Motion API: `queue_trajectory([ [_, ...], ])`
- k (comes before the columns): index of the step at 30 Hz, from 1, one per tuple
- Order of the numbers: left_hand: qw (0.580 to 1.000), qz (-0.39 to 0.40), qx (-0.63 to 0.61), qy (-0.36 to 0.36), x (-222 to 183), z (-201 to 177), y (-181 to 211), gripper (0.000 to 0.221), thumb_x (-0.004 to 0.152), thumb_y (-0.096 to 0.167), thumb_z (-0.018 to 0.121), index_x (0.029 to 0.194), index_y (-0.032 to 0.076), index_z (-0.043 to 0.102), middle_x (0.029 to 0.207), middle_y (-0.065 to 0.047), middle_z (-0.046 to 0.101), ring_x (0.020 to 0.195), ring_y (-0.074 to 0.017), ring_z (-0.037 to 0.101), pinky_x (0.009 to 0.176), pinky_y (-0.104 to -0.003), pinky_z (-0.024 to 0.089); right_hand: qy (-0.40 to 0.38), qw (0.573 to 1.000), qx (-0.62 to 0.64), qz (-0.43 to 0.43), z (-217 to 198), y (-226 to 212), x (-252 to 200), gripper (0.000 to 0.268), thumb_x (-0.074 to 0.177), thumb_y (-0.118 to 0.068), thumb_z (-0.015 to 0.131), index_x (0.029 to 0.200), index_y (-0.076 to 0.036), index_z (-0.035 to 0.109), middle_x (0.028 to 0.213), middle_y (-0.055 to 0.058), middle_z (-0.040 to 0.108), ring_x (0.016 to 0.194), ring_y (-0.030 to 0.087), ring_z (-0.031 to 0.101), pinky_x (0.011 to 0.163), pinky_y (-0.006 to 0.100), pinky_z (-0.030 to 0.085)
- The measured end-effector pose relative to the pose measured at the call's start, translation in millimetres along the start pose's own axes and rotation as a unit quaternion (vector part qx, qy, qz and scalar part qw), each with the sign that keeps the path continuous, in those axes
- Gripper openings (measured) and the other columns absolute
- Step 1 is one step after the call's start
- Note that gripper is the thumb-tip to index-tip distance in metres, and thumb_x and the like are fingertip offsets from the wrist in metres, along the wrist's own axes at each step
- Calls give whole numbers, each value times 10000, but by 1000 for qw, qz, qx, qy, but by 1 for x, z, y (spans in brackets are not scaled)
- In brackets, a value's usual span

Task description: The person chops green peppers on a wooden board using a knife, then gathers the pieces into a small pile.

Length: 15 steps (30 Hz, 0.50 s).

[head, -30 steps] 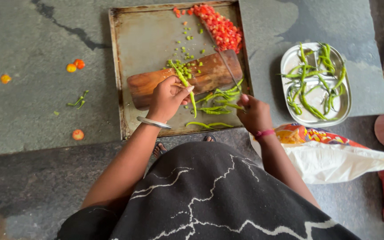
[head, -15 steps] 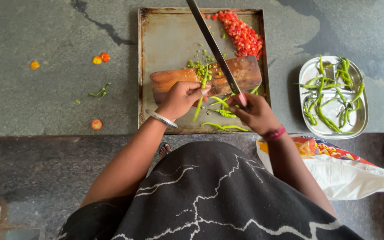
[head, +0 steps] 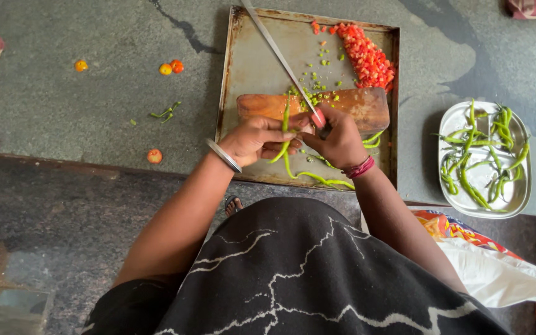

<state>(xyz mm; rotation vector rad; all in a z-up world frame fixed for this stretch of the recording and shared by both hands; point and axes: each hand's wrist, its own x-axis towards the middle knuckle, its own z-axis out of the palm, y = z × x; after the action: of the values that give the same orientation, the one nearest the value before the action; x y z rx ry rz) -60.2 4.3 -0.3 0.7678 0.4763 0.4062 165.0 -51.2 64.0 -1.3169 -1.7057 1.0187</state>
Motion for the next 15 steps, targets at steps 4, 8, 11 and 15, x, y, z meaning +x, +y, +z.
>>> queue_trajectory([
  [4,977,52,156,139,-3,-9,5,272,925,173,719,1155,27,717,1015,-71,799,877,-148,756,789,-298,607,81,990,-10,111,4,8,-1,252,877,-44,835,1103,-60,725,800,83,544,696,115,433,641,282,387],
  [8,798,130,511,291,-17,1,33,286,838,159,797,1079,14,745,857,-104,771,734,-181,729,673,-348,561,96,983,150,-36,-6,35,-7,296,862,-64,804,1080,-61,604,1059,-17,704,1016,39,686,881,228,573],
  [11,756,90,570,308,-10,3,49,226,819,183,835,973,29,771,835,-121,768,738,-191,728,685,-350,571,127,990,-20,51,-11,52,-23,249,873,-64,842,1043,-17,666,969,32,724,855,63,628,753,236,519],
  [15,848,9,405,341,4,-7,38,249,774,166,805,951,24,702,841,-106,767,732,-212,780,658,-352,636,130,987,27,89,-11,63,-38,240,875,-61,807,1066,-15,668,990,22,734,875,71,662,767,236,544],
])
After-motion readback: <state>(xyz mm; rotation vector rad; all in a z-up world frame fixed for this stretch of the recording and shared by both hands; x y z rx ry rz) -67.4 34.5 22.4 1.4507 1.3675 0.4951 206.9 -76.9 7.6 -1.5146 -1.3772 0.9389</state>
